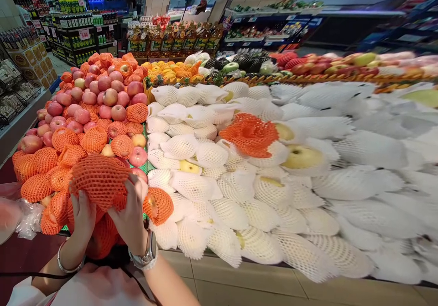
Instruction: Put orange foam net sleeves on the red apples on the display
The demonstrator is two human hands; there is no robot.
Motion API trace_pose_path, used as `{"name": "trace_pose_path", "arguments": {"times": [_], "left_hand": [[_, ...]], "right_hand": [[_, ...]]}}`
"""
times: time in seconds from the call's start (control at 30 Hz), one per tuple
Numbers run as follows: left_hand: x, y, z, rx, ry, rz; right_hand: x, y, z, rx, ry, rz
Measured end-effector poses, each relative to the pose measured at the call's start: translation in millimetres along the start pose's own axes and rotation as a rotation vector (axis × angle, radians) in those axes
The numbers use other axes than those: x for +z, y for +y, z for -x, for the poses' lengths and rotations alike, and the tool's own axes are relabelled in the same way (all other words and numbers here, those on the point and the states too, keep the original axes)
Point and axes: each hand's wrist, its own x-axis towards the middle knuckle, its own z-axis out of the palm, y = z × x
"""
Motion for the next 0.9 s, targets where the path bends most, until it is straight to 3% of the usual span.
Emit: {"name": "trace_pose_path", "arguments": {"times": [0.17, 0.23, 0.3, 0.4, 0.5, 0.6, 0.67, 0.77, 0.9], "left_hand": [[4.1, -7.8, -3.7, 0.158, 0.023, 0.035], [3.2, 3.3, -4.5, 0.226, 0.015, 0.075], [1.0, 21.9, -4.6, 0.345, -0.070, 0.128], [-2.4, 53.2, -4.3, 0.566, -0.308, 0.139], [-5.3, 75.1, -3.6, 0.655, -0.474, 0.124], [-13.1, 84.9, -2.8, 0.572, -0.549, 0.176], [-23.4, 87.0, -4.4, 0.497, -0.511, 0.191], [-42.8, 85.4, -13.5, 0.449, -0.351, 0.126], [-60.5, 78.3, -31.1, 0.502, -0.247, -0.004]], "right_hand": [[3.5, -5.6, 0.0, 0.343, 0.147, -0.577], [1.7, -9.6, 1.3, 0.412, 0.110, -0.770], [-1.3, -10.3, 4.4, 0.469, -0.038, -0.809], [-5.0, -2.2, 11.2, 0.582, -0.179, -0.753], [-8.1, 13.8, 17.4, 0.649, -0.166, -0.827], [-15.7, 32.7, 14.5, 0.721, -0.056, -0.856], [-25.4, 46.2, 2.8, 0.767, 0.080, -0.795], [-44.5, 67.1, -27.3, 0.730, 0.225, -0.630], [-61.7, 88.2, -66.5, 0.667, 0.137, -0.487]]}}
